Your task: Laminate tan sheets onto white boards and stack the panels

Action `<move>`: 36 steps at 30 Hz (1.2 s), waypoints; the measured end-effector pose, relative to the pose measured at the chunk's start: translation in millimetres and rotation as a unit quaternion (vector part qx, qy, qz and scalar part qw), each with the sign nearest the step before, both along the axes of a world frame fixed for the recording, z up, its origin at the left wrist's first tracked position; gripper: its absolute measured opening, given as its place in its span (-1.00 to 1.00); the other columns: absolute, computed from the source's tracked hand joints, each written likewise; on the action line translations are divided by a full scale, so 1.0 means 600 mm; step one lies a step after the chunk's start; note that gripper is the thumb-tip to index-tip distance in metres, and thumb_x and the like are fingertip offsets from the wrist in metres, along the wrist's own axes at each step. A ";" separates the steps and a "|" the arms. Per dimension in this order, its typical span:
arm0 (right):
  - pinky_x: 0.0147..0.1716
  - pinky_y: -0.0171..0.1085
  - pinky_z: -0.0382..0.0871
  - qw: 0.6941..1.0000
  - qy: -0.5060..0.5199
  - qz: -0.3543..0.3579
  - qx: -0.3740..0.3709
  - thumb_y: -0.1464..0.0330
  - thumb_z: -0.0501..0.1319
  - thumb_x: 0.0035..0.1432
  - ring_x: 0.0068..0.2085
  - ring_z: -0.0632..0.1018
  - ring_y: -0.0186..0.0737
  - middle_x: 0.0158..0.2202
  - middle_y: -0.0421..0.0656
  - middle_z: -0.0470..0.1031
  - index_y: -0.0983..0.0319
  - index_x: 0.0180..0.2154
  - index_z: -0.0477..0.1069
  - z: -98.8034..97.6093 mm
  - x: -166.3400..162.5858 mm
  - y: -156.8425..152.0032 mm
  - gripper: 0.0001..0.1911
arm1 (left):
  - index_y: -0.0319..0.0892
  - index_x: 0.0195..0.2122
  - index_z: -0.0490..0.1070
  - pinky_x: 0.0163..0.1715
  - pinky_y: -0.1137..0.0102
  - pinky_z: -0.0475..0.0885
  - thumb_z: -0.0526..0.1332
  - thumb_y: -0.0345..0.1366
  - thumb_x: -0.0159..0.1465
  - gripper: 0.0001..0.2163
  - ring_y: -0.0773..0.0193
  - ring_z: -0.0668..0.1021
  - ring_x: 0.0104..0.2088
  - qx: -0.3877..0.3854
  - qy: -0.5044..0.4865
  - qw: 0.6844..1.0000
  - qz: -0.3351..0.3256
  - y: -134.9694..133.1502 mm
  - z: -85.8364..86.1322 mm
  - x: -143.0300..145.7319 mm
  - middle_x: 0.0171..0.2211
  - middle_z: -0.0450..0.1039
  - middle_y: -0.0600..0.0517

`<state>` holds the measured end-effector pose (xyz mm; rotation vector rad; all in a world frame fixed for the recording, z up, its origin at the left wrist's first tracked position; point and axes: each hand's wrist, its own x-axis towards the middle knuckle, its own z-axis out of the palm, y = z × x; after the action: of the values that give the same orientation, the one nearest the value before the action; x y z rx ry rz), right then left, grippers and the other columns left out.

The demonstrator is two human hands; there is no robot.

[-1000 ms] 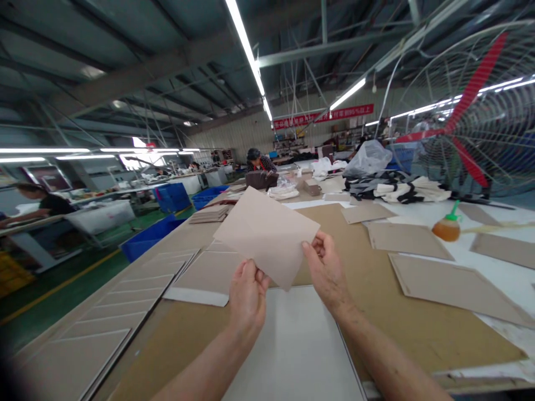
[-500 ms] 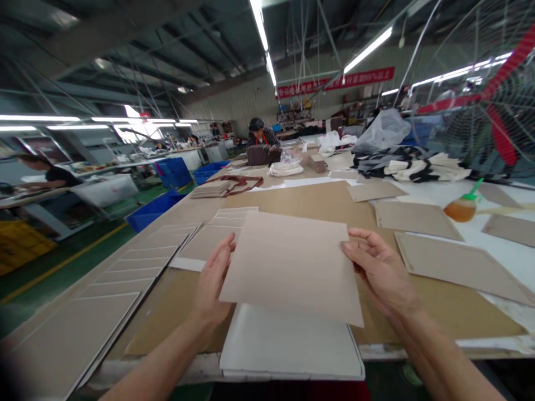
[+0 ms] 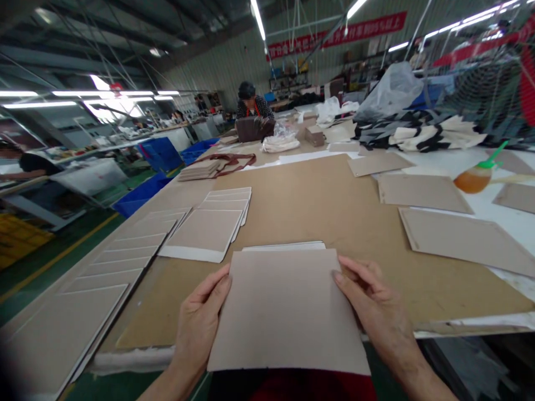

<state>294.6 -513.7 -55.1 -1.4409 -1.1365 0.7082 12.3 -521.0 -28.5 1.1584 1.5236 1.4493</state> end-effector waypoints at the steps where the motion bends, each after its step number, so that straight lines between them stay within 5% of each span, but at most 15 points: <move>1: -0.32 -0.19 0.51 1.000 -0.026 0.001 0.006 -0.05 0.37 -0.04 -0.17 0.55 -0.03 -0.19 -0.11 0.53 -0.01 -0.15 0.64 -0.001 0.001 -0.004 -0.56 | -0.02 -0.11 0.63 -0.10 0.36 0.44 0.34 -0.03 0.19 -0.70 0.13 0.57 -0.08 -0.005 0.015 1.000 -0.009 0.001 -0.001 -0.003 -0.10 0.60 0.00; 6: -0.47 -0.19 0.48 0.997 -0.078 0.006 -0.022 -0.04 0.36 0.00 -0.43 0.52 -0.14 -0.36 -0.18 0.53 -0.08 -0.04 0.60 -0.001 0.001 -0.022 -0.53 | 0.00 -0.10 0.63 -0.26 0.40 0.43 0.33 -0.04 0.19 -0.70 0.19 0.56 -0.23 -0.021 0.109 0.993 -0.045 -0.003 -0.002 -0.016 -0.28 0.56 0.04; 14: -0.28 -0.23 0.47 0.980 -0.188 0.049 -0.033 0.01 0.24 0.19 -0.23 0.54 -0.12 -0.28 -0.18 0.49 0.09 0.07 0.54 0.005 0.000 0.009 -0.50 | 0.00 -0.04 0.58 -0.37 0.44 0.35 0.26 -0.09 0.27 -0.72 0.28 0.50 -0.34 -0.026 0.179 0.981 -0.066 0.021 -0.001 -0.028 -0.37 0.39 0.10; 21: -0.28 -0.21 0.47 0.975 -0.208 0.060 -0.053 -0.04 0.23 0.18 -0.19 0.56 -0.10 -0.21 -0.18 0.52 0.05 0.05 0.54 -0.007 0.000 0.038 -0.50 | -0.02 -0.01 0.56 -0.38 0.44 0.31 0.23 -0.15 0.31 -0.73 0.32 0.44 -0.38 -0.030 0.190 0.978 -0.079 0.042 -0.017 -0.040 -0.41 0.31 0.12; 36: -0.35 -0.28 0.46 0.970 -0.237 0.030 -0.056 -0.07 0.24 0.18 -0.20 0.57 -0.16 -0.19 -0.24 0.52 -0.04 0.03 0.53 -0.035 -0.002 0.055 -0.54 | -0.03 0.03 0.54 -0.32 0.43 0.38 0.19 -0.18 0.37 -0.74 0.29 0.50 -0.27 -0.014 0.209 0.974 -0.093 0.062 -0.038 -0.048 -0.33 0.42 0.07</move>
<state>293.6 -481.0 -75.9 -1.7332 -1.5295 0.4856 -16.3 -483.5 -51.3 1.6165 1.6498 1.1015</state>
